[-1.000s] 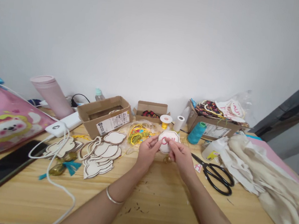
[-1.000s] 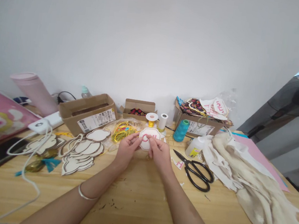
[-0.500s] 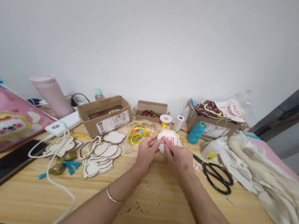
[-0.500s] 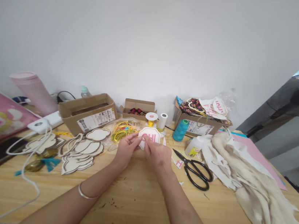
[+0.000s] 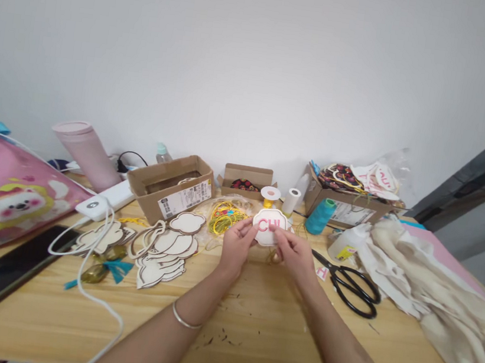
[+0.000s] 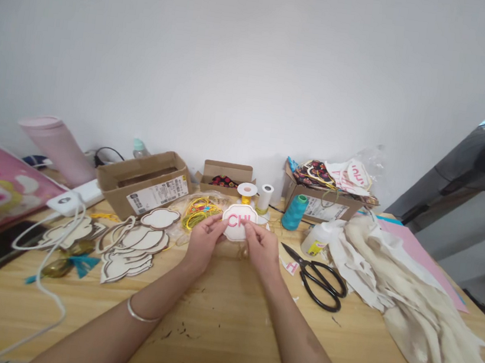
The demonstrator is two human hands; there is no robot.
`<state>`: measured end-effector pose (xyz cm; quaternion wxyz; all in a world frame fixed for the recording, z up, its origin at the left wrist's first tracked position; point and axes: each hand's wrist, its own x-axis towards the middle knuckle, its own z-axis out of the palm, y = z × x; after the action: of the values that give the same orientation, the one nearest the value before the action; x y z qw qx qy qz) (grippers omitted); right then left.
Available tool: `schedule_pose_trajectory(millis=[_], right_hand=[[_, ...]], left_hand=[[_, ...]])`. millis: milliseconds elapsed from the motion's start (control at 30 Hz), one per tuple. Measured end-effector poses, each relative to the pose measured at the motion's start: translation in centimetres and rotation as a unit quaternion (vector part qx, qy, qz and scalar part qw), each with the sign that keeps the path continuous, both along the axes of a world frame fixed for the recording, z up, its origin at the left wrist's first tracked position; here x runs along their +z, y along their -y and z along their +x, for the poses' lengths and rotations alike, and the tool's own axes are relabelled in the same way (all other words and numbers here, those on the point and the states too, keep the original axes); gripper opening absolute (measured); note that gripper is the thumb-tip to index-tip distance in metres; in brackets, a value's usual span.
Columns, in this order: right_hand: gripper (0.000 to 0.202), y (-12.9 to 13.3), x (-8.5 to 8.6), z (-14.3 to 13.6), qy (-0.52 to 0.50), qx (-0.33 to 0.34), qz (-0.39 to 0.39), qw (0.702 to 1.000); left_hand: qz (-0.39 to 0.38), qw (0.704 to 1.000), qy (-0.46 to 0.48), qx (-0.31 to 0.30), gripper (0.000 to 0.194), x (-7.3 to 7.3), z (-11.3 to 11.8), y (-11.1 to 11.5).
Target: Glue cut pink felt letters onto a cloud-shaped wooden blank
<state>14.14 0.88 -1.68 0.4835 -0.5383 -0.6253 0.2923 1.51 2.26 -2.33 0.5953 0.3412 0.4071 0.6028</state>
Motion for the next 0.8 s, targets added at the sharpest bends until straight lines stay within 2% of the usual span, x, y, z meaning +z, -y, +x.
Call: schedule_pose_trajectory(millis=[67,167,400,633,700,800], right_hand=[[0.043,-0.1,0.2,0.0,-0.059,-0.018,-0.007,0.998],[0.04,-0.2,0.0,0.1,-0.05,-0.055,0.013,0.997],[0.036,-0.6,-0.9,0.6,0.086,-0.136,0.048,0.986],[0.032,-0.2,-0.1,1.2,0.265,-0.198,0.113,0.937],[0.033,-0.4,-0.1,1.4,0.252,-0.196,0.096,0.943],[0.034,-0.6,-0.1,1.8,0.147,-0.167,0.073,0.972]], left_hand=[[-0.003,1.0,0.001,0.0,0.038,0.1,0.1,0.0],[-0.004,1.0,-0.002,-0.005,0.037,0.1,0.2,0.2],[0.019,0.999,-0.035,-0.032,0.035,0.2,0.6,0.6],[0.018,0.998,-0.035,-0.046,0.034,0.4,0.7,0.6],[0.006,0.998,-0.037,-0.047,0.036,0.3,0.7,0.6],[-0.008,0.999,-0.032,-0.037,0.037,0.2,0.6,0.6]])
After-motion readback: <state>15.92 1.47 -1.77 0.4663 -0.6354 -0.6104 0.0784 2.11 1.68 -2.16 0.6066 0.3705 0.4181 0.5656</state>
